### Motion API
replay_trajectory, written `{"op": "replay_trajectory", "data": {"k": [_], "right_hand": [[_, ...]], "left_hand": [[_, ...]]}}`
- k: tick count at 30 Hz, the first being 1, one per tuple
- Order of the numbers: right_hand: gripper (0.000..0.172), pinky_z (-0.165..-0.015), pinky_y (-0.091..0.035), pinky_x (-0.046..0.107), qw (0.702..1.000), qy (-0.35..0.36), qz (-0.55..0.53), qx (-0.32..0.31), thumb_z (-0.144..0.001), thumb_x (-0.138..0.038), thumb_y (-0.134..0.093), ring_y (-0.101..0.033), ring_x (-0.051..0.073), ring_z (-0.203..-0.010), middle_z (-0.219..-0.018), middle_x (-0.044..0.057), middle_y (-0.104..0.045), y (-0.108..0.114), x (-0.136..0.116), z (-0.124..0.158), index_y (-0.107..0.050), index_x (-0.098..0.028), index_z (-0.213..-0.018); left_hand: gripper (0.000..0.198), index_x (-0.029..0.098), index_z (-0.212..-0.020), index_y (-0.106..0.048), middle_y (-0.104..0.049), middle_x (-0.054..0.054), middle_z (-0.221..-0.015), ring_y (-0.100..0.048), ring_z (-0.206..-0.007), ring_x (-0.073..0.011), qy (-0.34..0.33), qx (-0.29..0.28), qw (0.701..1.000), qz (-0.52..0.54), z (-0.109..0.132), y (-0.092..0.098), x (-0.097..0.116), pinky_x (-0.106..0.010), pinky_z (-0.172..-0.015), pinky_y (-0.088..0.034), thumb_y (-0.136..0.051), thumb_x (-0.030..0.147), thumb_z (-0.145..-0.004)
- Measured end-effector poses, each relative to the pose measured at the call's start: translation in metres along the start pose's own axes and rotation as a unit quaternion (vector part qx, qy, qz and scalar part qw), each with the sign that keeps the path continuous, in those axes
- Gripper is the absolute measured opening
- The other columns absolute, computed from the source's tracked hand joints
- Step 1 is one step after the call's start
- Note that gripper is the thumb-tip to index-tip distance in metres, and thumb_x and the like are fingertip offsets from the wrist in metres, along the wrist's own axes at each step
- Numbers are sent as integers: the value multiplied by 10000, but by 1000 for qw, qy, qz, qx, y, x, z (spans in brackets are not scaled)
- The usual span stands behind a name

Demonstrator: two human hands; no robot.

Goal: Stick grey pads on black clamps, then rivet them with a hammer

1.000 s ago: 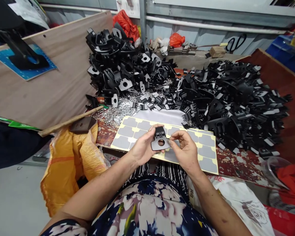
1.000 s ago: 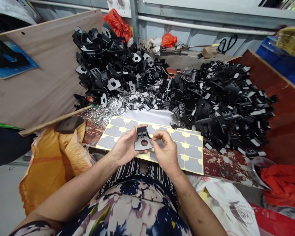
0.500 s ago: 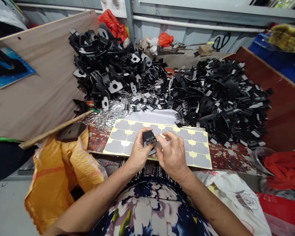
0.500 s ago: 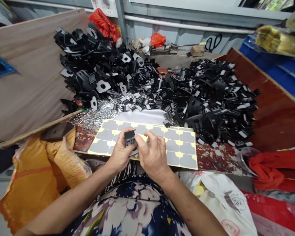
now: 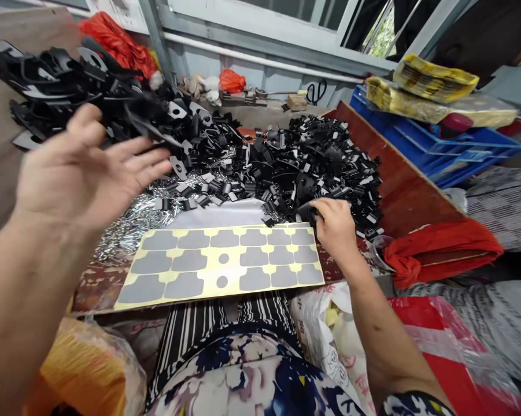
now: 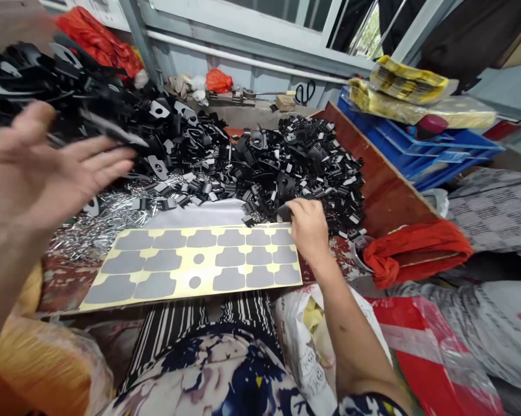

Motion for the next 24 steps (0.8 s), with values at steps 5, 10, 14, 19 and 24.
{"op": "replay_trajectory", "data": {"k": [5,10,14,19,24], "right_hand": [[521,-1125,-291,579,978,91,165,-90,-852,-79,-595,-548,349,-1205,-1246,148,-715,-18,25,-26,-655,-169,-1361],[91,-847,-425,402,987,84,114,-74,-869,-193,-662,-596,259,-923,-888,70,-688,7,22,-25,-748,-202,-899],[123,-791,-475,354,986,148,-48,54,-925,-159,-647,-597,225,-914,-933,52,-713,25,-57,-2,-744,-220,-969],[277,-924,-530,414,952,232,-194,54,-963,-96,-574,-629,238,-1070,-1173,68,-734,-22,-159,29,-728,-249,-1134],[375,-839,-593,376,919,-45,-390,-31,-880,-58,-499,-672,212,-989,-1275,115,-656,-91,-138,22,-693,-212,-1162]], "left_hand": [[424,231,-1272,-649,-780,-77,-1081,-747,-970,-227,162,-104,981,-26,14,-26,-66,-375,-841,-652,-752,153,-869],[400,117,-1306,-628,-765,-171,-1010,-744,-833,-207,362,-226,903,55,92,-51,-172,-333,-783,-611,-740,207,-932],[696,209,-1541,-434,-750,-179,-1141,-738,-1040,-296,345,-210,894,192,110,-73,-174,-454,-925,-586,-743,325,-928],[660,265,-1351,-577,-706,-41,-993,-712,-859,-195,281,-35,950,135,87,-37,-163,-355,-800,-617,-821,77,-768],[590,291,-1216,-545,-694,-56,-1037,-753,-830,-230,235,68,966,84,60,24,-161,-332,-675,-632,-836,75,-751]]}}
Point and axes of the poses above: each hand's wrist, its own z-axis away from the middle knuckle, its own y-axis out of the back of the hand, x = y × z, the point moved 6 cm from there along -z, towards the middle knuckle
